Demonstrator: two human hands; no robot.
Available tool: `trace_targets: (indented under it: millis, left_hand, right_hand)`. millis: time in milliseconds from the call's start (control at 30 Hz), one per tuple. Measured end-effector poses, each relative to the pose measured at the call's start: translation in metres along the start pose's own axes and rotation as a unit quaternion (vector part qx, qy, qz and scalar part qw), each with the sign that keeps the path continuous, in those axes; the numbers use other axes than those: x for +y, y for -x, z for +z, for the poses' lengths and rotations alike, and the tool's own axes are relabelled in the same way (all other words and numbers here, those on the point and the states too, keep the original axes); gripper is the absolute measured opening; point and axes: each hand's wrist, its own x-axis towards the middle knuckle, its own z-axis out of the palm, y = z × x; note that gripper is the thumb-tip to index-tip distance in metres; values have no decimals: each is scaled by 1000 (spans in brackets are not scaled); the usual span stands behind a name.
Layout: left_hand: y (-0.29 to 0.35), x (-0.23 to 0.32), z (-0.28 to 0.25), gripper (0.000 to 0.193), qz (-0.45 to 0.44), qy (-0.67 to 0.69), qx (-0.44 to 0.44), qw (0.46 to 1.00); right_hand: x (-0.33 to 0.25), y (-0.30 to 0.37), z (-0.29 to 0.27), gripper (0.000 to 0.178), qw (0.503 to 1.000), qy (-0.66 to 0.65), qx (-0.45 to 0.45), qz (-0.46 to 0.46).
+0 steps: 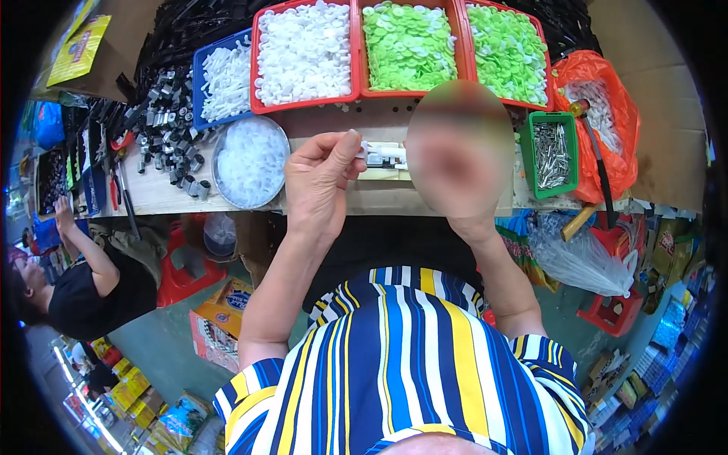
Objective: Assembling small plastic components into a base mold using a hammer and pliers.
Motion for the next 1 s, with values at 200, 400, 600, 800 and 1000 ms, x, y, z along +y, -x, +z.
trace_targets:
  millis: [200, 400, 600, 800, 1000]
  left_hand:
    - [3, 2, -1, 23, 89, -151, -36, 984]
    - [-4, 8, -7, 39, 472, -556, -132, 671]
    - [-6, 9, 4, 19, 466, -587, -175, 639]
    - [-8, -1, 7, 10, 364, -561, -162, 726]
    - [-8, -8, 6, 8, 343, -544, -164, 748]
  right_hand:
    - [0, -2, -5, 15, 1000, -2, 11, 6]
    - [1, -3, -18, 15, 994, -82, 30, 67]
    - [4, 2, -33, 16, 999, -24, -5, 42]
    - [-6, -2, -39, 23, 982, 177, -64, -27]
    - [-9, -5, -50, 29, 948, 296, -106, -44]
